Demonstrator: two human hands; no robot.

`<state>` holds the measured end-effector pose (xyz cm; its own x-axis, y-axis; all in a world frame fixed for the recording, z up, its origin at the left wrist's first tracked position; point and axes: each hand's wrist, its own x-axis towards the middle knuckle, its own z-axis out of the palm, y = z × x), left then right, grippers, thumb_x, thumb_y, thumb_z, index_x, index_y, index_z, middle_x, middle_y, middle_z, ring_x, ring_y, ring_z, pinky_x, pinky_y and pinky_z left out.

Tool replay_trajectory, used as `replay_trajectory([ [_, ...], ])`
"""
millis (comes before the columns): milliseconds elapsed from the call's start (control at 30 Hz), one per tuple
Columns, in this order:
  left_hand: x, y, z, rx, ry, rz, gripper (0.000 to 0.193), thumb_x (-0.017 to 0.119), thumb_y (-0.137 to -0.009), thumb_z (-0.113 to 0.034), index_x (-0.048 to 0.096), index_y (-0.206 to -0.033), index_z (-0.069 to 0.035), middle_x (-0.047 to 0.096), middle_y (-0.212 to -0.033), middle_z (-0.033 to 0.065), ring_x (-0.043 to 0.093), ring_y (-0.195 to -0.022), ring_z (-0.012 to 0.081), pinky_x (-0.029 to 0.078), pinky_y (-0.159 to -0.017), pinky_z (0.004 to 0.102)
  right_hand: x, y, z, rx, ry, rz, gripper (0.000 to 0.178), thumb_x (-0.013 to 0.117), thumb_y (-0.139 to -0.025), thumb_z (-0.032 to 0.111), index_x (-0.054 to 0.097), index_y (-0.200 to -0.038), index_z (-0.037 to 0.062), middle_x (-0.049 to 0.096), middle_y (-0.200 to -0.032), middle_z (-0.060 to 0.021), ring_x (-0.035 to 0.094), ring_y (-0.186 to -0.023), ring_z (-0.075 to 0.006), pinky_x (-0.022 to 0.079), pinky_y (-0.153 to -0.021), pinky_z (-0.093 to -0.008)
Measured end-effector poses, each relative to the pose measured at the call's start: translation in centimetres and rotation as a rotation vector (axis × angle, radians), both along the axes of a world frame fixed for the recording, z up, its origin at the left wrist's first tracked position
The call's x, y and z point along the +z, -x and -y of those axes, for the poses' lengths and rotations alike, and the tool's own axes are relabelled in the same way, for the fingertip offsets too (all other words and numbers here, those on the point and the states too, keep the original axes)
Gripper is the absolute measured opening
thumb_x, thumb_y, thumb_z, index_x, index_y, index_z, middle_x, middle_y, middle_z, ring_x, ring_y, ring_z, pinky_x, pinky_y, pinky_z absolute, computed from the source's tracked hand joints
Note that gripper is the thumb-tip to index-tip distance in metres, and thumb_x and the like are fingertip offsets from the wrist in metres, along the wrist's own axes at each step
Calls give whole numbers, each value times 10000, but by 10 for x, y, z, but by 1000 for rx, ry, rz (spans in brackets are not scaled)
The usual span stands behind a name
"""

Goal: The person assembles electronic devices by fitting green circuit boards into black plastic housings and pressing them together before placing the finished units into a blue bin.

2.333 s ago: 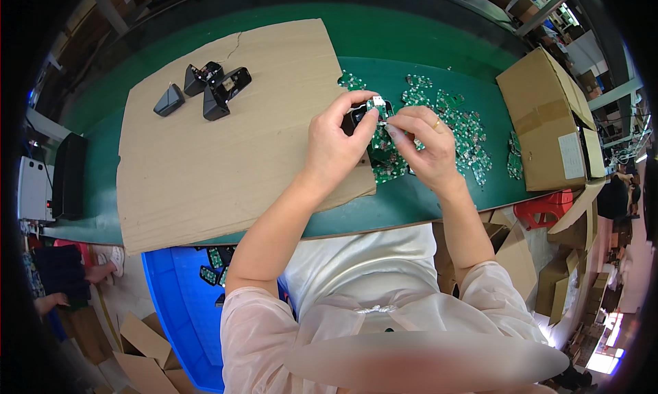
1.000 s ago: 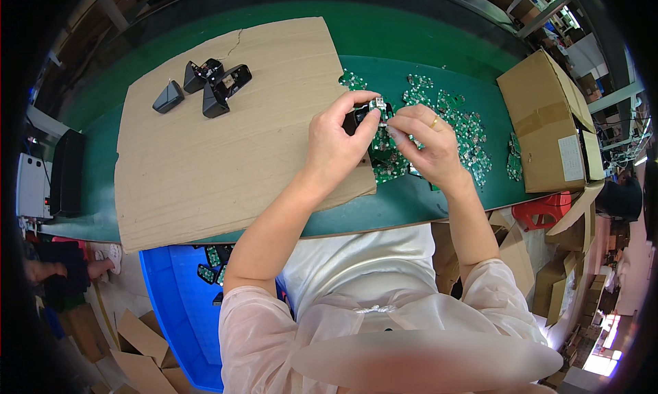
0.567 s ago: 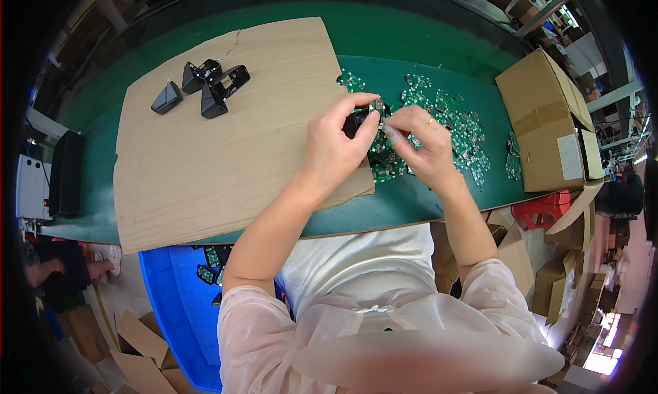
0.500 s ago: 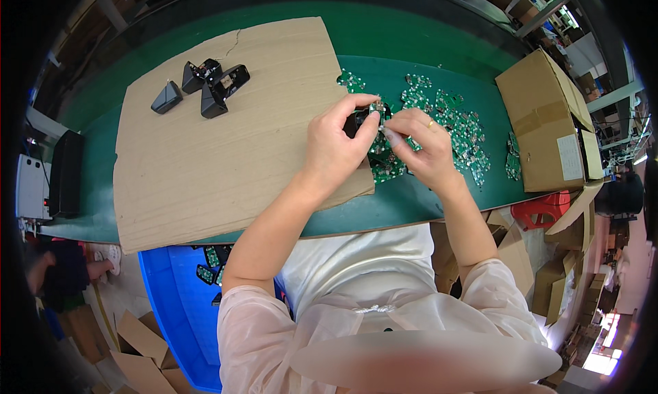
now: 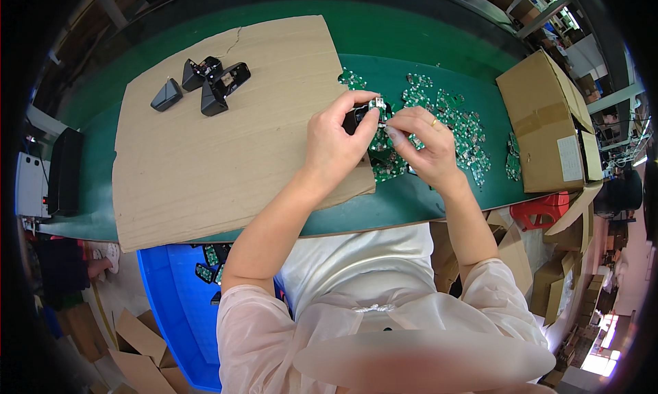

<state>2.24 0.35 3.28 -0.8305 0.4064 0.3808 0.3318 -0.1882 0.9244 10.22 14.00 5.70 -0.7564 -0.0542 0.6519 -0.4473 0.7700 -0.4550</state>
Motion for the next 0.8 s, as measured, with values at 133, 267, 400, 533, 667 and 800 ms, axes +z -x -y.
replay_trajectory([
  [133, 2, -3, 0, 6, 8, -3, 153, 609, -773, -89, 626, -915, -36, 648, -760, 64, 577, -601, 108, 454, -551, 244, 1, -2, 0, 5, 2, 10, 120, 637, -724, -17, 600, -835, 10, 599, -805, -109, 596, -717, -233, 486, -606, -305],
  [267, -1, -8, 1, 0, 24, -1, 160, 610, -770, -89, 625, -920, -36, 647, -760, 69, 578, -600, 115, 455, -552, 248, 0, -8, -2, 7, -33, 27, 120, 636, -723, -6, 601, -836, 14, 600, -823, -104, 598, -732, -238, 490, -623, -310],
  [400, -4, -9, 2, 5, 48, -2, 170, 612, -766, -91, 625, -927, -37, 643, -754, 75, 575, -594, 120, 453, -548, 252, 0, -7, -1, 12, -63, 39, 130, 639, -715, -2, 601, -839, 14, 598, -829, -105, 597, -746, -242, 491, -638, -319],
  [533, -2, -7, 2, 18, 42, -40, 174, 612, -764, -93, 626, -930, -38, 640, -750, 79, 574, -589, 126, 451, -545, 256, 5, -6, 0, 36, -112, 31, 143, 643, -707, 0, 598, -842, 11, 593, -828, -107, 594, -758, -244, 488, -647, -324],
  [667, -2, 4, 1, 30, 61, -76, 175, 614, -763, -94, 627, -929, -41, 639, -750, 79, 579, -598, 133, 455, -555, 262, 3, 5, 2, -1, -94, 54, 123, 634, -722, 9, 582, -834, 7, 578, -812, -108, 583, -725, -250, 476, -626, -326],
  [800, -9, 19, -3, 48, 67, -81, 173, 614, -768, -101, 632, -931, -45, 639, -756, 86, 597, -642, 160, 474, -603, 271, -7, 12, 2, -45, 121, 164, 84, 613, -755, 30, 569, -824, 8, 558, -782, -113, 563, -674, -255, 460, -595, -325],
])
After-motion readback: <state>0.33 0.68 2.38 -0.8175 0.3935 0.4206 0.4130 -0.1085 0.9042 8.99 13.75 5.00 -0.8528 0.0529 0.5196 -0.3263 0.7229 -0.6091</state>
